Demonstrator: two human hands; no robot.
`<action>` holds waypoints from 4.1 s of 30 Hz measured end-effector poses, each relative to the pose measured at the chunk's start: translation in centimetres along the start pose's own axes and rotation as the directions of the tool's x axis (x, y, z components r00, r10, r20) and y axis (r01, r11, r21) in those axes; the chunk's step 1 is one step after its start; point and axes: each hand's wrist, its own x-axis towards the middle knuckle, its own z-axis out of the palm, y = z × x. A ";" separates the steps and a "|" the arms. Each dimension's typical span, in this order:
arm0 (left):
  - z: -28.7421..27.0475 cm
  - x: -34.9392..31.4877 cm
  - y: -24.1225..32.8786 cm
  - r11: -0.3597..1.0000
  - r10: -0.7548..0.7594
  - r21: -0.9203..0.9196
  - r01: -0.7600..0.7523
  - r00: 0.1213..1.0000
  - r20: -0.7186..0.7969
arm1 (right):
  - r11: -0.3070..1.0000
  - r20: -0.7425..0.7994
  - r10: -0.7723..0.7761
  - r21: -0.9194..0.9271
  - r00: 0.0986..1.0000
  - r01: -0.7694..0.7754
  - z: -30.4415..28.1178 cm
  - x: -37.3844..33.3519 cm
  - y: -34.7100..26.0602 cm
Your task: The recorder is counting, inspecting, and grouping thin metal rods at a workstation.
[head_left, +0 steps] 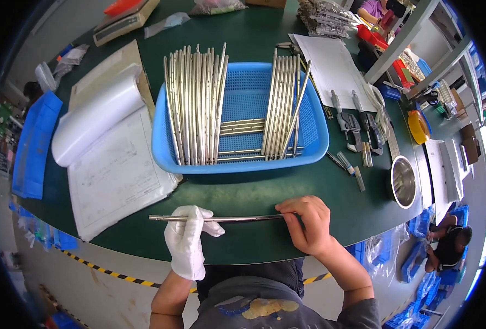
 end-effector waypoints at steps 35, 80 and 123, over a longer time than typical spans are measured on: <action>0.1 -0.8 -0.7 0.990 -0.116 0.062 0.123 0.987 -0.112 | 0.994 0.040 -0.037 -0.099 0.999 0.041 -0.6 0.8 -1.7; -0.1 -0.8 -0.5 0.977 -0.215 -0.009 0.215 0.976 -0.026 | 0.961 0.178 -0.142 -0.212 0.974 0.178 2.3 2.7 -3.1; -1.2 -0.8 -0.7 0.987 -0.164 0.015 0.163 0.981 0.100 | 0.976 0.089 -0.169 -0.123 0.982 0.179 3.0 3.8 -4.3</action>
